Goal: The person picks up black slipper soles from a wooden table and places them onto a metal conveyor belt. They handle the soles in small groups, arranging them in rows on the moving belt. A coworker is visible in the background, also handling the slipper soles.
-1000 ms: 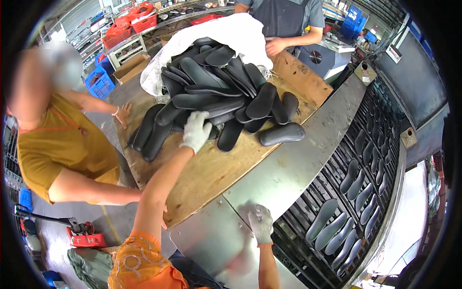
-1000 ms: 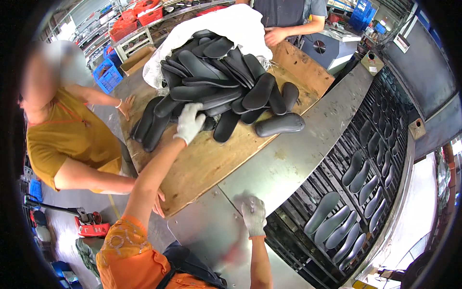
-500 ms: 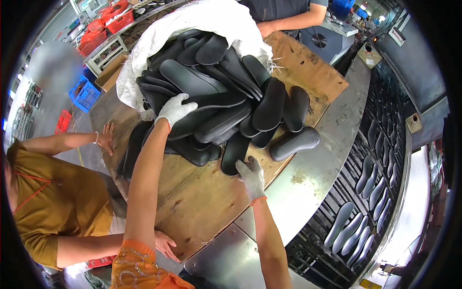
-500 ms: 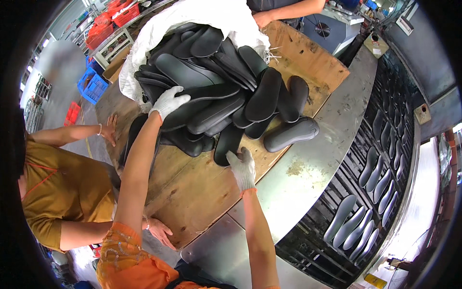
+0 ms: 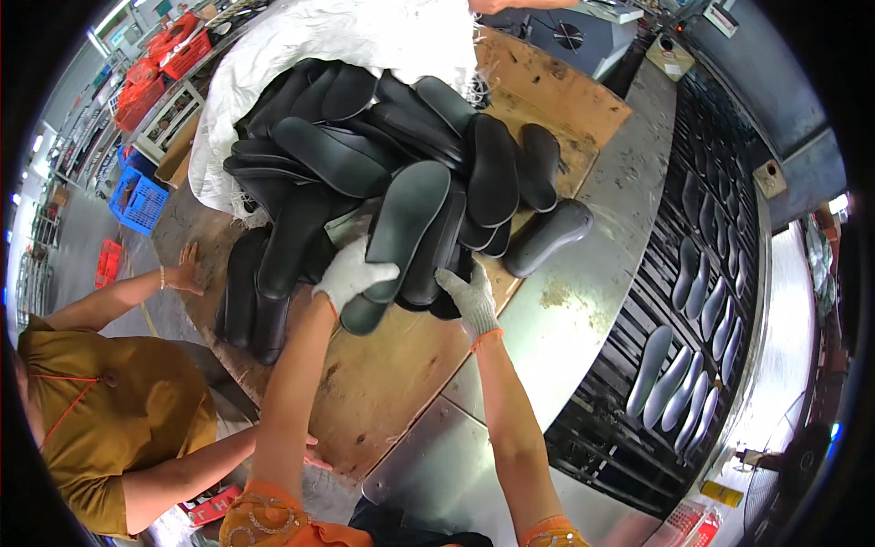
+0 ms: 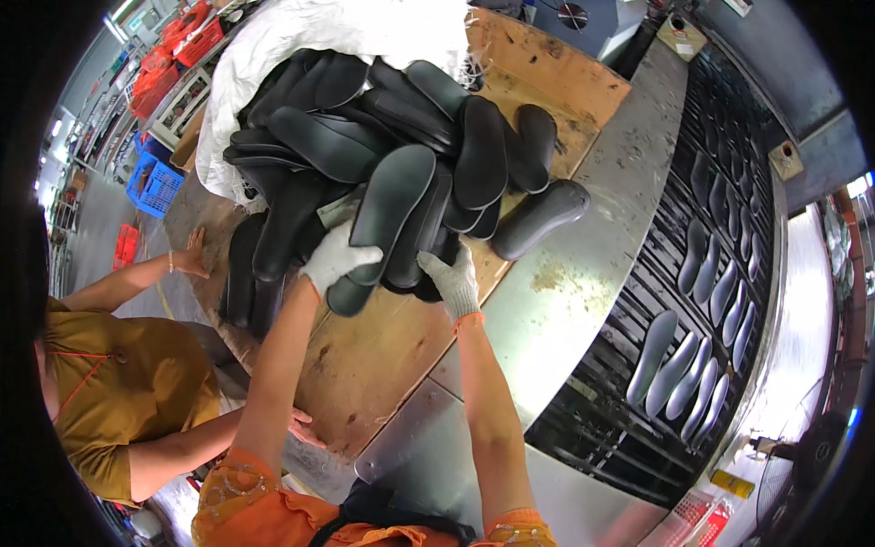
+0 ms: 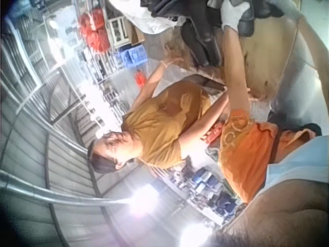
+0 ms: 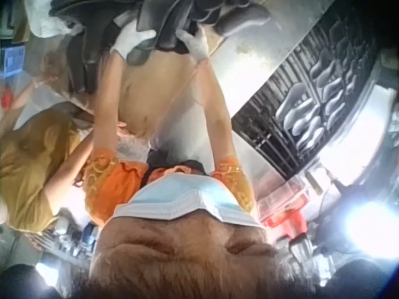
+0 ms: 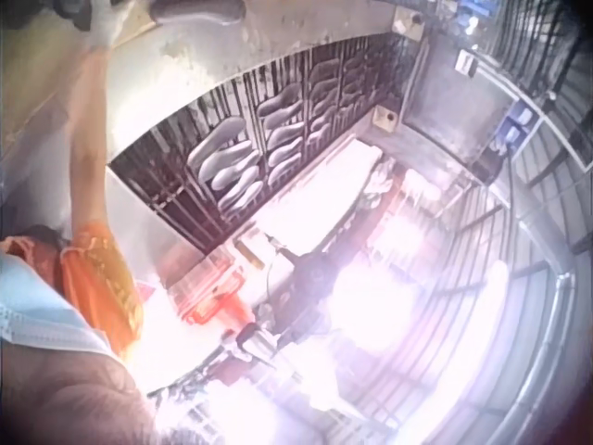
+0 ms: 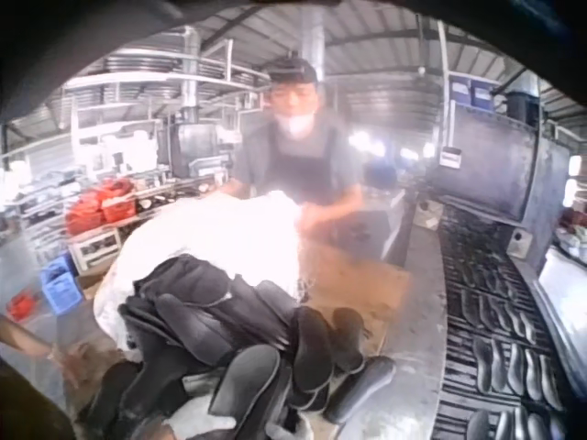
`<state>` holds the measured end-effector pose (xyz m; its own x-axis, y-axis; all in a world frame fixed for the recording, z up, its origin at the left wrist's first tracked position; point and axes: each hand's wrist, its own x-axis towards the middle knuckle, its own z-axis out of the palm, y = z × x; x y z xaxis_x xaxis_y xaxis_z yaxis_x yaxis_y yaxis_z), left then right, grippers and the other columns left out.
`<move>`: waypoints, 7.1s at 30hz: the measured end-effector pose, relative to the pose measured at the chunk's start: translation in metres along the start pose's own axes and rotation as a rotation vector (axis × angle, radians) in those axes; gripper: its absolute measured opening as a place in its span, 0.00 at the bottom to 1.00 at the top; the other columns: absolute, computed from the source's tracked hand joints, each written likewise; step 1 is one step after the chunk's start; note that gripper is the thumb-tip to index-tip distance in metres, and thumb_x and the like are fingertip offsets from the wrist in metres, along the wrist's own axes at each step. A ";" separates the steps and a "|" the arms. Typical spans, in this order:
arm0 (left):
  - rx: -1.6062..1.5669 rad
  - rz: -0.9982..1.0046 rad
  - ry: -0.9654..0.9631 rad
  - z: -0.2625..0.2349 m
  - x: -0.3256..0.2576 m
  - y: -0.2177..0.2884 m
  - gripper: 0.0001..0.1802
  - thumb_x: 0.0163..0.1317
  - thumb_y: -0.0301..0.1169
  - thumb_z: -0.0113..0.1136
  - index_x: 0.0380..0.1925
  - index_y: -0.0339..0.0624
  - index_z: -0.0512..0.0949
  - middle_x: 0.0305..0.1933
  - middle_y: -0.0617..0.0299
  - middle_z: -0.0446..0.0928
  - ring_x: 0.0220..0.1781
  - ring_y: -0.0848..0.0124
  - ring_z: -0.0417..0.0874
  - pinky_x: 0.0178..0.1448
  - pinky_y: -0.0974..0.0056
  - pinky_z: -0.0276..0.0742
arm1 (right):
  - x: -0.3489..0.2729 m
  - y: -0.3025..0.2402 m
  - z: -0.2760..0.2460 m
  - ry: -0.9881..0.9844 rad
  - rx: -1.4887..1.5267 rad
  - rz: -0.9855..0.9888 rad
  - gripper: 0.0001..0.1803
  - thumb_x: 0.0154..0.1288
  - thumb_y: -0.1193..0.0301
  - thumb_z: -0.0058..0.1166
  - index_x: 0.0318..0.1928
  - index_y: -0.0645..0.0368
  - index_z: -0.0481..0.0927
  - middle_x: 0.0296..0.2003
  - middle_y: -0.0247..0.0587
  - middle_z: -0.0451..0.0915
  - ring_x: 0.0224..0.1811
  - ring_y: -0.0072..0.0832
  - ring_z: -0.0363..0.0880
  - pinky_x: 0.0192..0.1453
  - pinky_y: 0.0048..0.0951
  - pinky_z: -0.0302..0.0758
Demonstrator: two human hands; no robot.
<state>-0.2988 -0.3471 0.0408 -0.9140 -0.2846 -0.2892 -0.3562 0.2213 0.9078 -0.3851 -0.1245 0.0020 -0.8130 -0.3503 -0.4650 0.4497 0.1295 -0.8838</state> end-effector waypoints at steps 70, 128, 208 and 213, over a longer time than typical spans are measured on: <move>-0.258 -0.280 -0.475 0.521 -0.285 0.050 0.22 0.57 0.28 0.68 0.53 0.34 0.81 0.49 0.56 0.85 0.49 0.66 0.85 0.58 0.60 0.79 | -0.400 0.162 -0.474 0.340 0.723 -0.029 0.35 0.53 0.81 0.67 0.64 0.67 0.71 0.53 0.48 0.82 0.51 0.38 0.83 0.59 0.41 0.81; -0.311 -0.264 0.181 0.436 -0.254 0.002 0.27 0.65 0.23 0.64 0.65 0.35 0.73 0.62 0.50 0.79 0.62 0.64 0.80 0.65 0.61 0.77 | -0.068 0.039 -0.382 0.342 -0.998 -0.094 0.48 0.49 0.59 0.70 0.70 0.49 0.62 0.54 0.56 0.79 0.55 0.53 0.81 0.64 0.57 0.69; -0.004 -0.212 0.066 0.327 -0.387 -0.077 0.27 0.64 0.34 0.64 0.60 0.28 0.76 0.55 0.44 0.83 0.58 0.59 0.84 0.65 0.58 0.76 | -0.411 0.198 -0.224 -0.025 0.391 0.188 0.26 0.50 0.88 0.63 0.53 0.66 0.80 0.40 0.40 0.86 0.37 0.30 0.86 0.47 0.32 0.85; 0.095 -0.133 0.126 0.336 -0.392 -0.093 0.22 0.64 0.32 0.65 0.57 0.37 0.80 0.54 0.48 0.84 0.57 0.59 0.85 0.63 0.57 0.78 | -0.411 0.200 -0.225 0.017 0.351 0.181 0.26 0.49 0.88 0.62 0.53 0.65 0.80 0.40 0.42 0.86 0.37 0.30 0.86 0.46 0.31 0.85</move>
<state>0.0271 0.0575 -0.0327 -0.8283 -0.4302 -0.3589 -0.4943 0.2596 0.8296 -0.0442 0.2539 0.0045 -0.7141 -0.3347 -0.6149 0.6828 -0.1390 -0.7173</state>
